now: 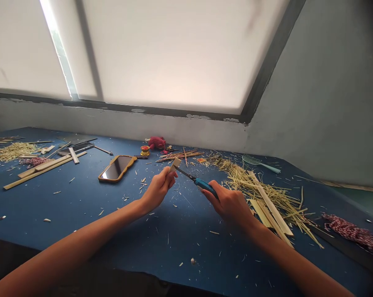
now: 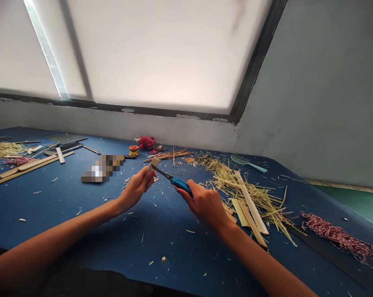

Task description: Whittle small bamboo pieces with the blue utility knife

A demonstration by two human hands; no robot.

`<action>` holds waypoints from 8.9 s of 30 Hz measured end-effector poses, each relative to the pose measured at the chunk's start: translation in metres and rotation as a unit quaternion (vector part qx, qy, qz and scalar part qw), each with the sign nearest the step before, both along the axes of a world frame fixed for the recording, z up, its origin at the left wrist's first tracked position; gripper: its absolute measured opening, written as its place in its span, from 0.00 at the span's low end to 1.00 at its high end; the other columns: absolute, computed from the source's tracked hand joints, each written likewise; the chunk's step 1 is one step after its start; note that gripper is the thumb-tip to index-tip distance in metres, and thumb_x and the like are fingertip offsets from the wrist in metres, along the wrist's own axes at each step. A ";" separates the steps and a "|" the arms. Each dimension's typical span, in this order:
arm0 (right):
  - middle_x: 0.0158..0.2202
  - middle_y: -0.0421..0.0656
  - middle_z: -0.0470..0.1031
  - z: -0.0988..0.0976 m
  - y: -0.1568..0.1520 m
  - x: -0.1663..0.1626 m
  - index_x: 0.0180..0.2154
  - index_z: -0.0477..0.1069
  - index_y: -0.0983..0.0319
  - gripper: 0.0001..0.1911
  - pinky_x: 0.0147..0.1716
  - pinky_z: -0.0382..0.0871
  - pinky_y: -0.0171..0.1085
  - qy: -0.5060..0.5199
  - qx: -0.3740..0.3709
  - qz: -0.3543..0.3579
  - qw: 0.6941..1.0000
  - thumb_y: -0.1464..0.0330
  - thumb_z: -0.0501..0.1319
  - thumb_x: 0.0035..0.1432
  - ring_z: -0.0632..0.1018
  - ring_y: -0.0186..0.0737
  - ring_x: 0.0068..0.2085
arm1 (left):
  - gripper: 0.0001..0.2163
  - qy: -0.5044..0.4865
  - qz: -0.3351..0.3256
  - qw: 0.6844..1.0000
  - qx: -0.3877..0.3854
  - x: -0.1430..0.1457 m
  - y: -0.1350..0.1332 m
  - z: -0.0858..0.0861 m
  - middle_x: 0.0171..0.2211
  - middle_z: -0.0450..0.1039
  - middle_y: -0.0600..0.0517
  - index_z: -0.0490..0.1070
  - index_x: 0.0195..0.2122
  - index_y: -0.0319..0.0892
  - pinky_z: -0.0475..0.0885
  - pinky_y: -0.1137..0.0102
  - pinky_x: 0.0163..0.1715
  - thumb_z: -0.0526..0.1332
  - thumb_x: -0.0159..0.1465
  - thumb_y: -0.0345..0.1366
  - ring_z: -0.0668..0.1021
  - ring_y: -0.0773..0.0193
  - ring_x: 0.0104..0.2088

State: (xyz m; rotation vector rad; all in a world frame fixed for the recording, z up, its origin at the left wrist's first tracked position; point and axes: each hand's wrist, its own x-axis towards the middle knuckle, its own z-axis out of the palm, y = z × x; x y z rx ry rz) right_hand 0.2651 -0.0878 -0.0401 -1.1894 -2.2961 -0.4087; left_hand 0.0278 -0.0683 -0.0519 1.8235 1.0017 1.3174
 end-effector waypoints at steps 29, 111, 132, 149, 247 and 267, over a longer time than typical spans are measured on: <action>0.17 0.38 0.68 0.000 0.014 0.015 0.32 0.64 0.62 0.22 0.16 0.46 0.31 -0.014 0.038 -0.059 0.997 0.54 0.42 0.67 0.68 0.32 0.15 | 0.10 -0.259 0.112 0.953 0.105 -0.016 0.008 0.038 0.23 0.52 0.57 0.61 0.32 0.44 0.53 0.75 0.18 0.51 0.67 0.43 0.56 0.72 0.20; 0.34 0.42 0.72 0.014 0.019 -0.016 0.43 0.71 0.58 0.12 0.37 0.57 0.37 -0.179 -0.016 0.139 0.974 0.60 0.53 0.64 0.71 0.36 0.33 | 0.13 -0.031 0.218 0.970 0.106 -0.076 0.047 0.037 0.22 0.61 0.54 0.65 0.32 0.42 0.57 0.72 0.23 0.49 0.67 0.44 0.63 0.69 0.23; 0.35 0.43 0.72 0.030 -0.005 0.032 0.48 0.71 0.55 0.14 0.40 0.60 0.41 -0.168 -0.002 0.075 0.983 0.63 0.53 0.64 0.72 0.39 0.35 | 0.11 0.059 0.182 0.977 0.094 -0.072 0.044 0.028 0.23 0.63 0.54 0.66 0.32 0.42 0.56 0.72 0.25 0.50 0.67 0.41 0.64 0.69 0.23; 0.33 0.45 0.77 0.012 -0.014 0.002 0.57 0.59 0.62 0.21 0.25 0.68 0.34 0.144 -0.150 0.054 0.977 0.61 0.46 0.67 0.77 0.38 0.27 | 0.19 -0.048 -0.114 0.977 -0.175 -0.002 0.006 0.000 0.24 0.60 0.57 0.66 0.45 0.40 0.56 0.75 0.22 0.52 0.64 0.51 0.61 0.72 0.22; 0.52 0.45 0.73 -0.012 -0.019 0.002 0.63 0.55 0.58 0.24 0.49 0.72 0.44 0.168 -0.116 0.101 0.974 0.68 0.50 0.66 0.75 0.44 0.51 | 0.11 0.150 0.082 0.981 0.093 -0.001 -0.008 0.014 0.25 0.62 0.56 0.62 0.35 0.41 0.59 0.75 0.26 0.44 0.70 0.38 0.63 0.72 0.24; 0.50 0.42 0.75 -0.010 -0.011 0.020 0.62 0.57 0.53 0.24 0.38 0.75 0.41 0.143 -0.108 0.026 0.983 0.64 0.51 0.65 0.78 0.45 0.45 | 0.11 -0.166 0.144 0.971 0.088 -0.017 0.015 0.033 0.24 0.54 0.55 0.59 0.32 0.44 0.54 0.73 0.20 0.46 0.69 0.42 0.58 0.71 0.21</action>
